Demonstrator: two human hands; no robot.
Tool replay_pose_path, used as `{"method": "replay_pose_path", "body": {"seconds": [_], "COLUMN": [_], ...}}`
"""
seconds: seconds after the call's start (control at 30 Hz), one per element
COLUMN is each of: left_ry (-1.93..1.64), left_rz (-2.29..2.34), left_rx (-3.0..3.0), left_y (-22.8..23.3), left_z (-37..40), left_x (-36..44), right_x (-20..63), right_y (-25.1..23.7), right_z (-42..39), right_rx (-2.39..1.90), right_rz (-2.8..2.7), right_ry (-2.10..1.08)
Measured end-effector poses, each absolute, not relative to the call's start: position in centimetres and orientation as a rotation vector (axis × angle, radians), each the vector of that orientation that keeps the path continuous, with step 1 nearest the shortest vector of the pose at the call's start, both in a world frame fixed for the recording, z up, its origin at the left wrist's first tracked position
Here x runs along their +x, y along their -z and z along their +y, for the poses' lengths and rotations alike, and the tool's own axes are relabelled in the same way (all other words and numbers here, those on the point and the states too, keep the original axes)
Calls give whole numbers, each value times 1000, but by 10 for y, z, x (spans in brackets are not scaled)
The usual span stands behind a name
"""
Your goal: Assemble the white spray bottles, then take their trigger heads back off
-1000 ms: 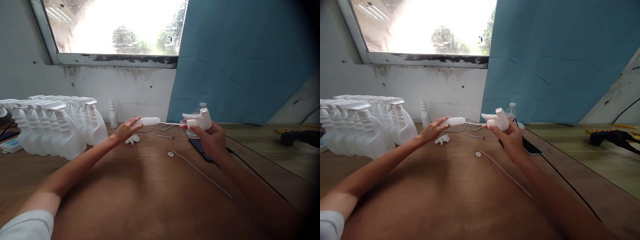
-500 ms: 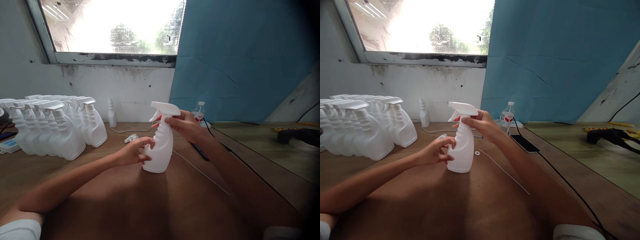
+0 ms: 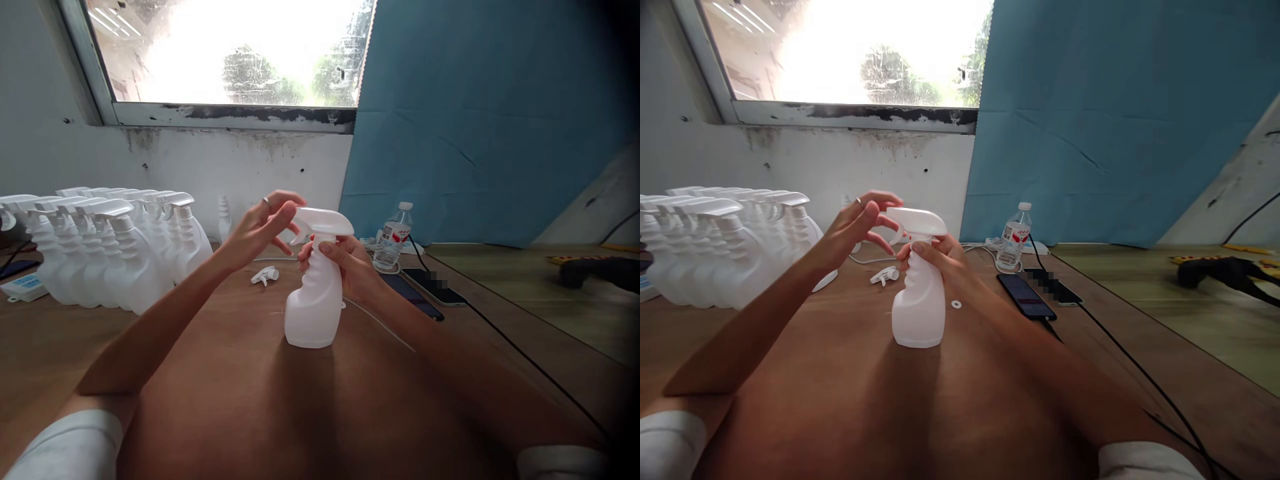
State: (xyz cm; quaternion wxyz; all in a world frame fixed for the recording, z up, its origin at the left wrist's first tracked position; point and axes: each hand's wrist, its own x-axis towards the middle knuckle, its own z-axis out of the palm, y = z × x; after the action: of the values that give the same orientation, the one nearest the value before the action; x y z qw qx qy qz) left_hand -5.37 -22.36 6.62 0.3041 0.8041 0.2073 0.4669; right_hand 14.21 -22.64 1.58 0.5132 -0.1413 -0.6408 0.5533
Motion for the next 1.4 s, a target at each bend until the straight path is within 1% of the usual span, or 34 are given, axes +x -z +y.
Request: {"method": "replay_pose_path", "body": {"seconds": [0.13, 0.33, 0.43, 0.6, 0.73, 0.87, 1.0, 1.17, 1.3, 1.4], "left_ry": [-1324, -1431, -1382, -1307, -1268, -1274, -1272, -1282, -1273, -1282], "left_rz": [691, 722, 669, 614, 599, 580, 586, 599, 599, 595], "left_rx": [2304, 2347, 2302, 2238, 2215, 2206, 2217, 2215, 2235, 2229], "left_y": [-83, -84, -84, -84, -83, -83, -82, -82, -82, -82], "left_z": [-233, -240, -238, -230, -226, -226, -227, -227, -227, -226], "left_x": [-38, -33, -35, -37, -39, -39, -39, -39, -39, -39], "right_x": [144, 145, 143, 142, 141, 139, 138, 137, 137, 137], "right_y": [-14, -14, -16, -16, -16, -17, -17, -18, -17, -17], "right_z": [-228, -230, -231, -232, -232, -233, -234, -234, -234, -235], "right_rx": [-317, -331, -400, -373, -412, -338, -487, -373, -519, -428], "right_rz": [-1539, -1559, -1521, -1512, -1469, -1481, -1477, -1499, -1469, -1470], "right_ry": [-1317, -1318, -1277, -1347, -1329, -1374, -1294, -1334, -1266, -1304]}}
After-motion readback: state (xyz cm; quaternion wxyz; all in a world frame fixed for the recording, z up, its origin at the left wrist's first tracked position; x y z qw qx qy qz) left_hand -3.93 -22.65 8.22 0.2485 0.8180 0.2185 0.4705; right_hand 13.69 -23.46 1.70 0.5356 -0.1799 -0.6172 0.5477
